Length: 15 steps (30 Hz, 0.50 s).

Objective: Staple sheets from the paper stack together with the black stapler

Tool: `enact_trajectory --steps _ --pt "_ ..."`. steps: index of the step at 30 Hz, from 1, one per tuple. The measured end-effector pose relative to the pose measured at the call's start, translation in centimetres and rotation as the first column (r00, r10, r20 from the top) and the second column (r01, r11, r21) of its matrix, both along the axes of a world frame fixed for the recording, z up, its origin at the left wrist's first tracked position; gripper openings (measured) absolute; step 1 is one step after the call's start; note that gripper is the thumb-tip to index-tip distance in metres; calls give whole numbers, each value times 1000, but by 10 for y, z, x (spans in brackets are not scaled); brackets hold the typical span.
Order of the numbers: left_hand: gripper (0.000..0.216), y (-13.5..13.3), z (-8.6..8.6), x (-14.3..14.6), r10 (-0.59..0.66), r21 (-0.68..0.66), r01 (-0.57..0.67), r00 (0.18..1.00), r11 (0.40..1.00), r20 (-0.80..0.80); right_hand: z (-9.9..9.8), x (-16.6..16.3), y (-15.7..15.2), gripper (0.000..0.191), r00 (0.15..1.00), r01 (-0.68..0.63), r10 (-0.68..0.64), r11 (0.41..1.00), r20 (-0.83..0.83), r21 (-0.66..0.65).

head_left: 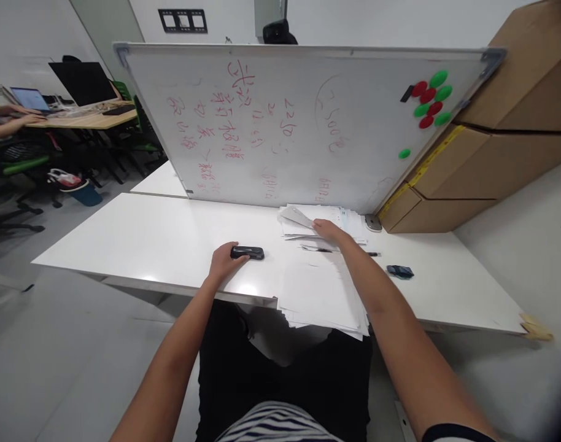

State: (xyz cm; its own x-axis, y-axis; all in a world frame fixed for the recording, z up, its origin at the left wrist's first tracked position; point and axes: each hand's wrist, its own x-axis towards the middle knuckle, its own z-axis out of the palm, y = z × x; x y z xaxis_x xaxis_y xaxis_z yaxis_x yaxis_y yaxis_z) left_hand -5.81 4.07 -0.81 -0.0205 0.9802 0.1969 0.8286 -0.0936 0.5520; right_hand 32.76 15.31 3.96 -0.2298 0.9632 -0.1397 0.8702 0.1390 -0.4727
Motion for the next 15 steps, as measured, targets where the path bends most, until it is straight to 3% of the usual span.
enact_trajectory --steps 8,15 --pt "58 1 2 1 16 -21 -16 1000 1000 7 -16 -12 -23 32 983 142 -128 983 -129 112" --pt "57 -1 1 0 7 -11 -7 1000 1000 1 -9 -15 -31 30 952 241 -205 960 -229 143"
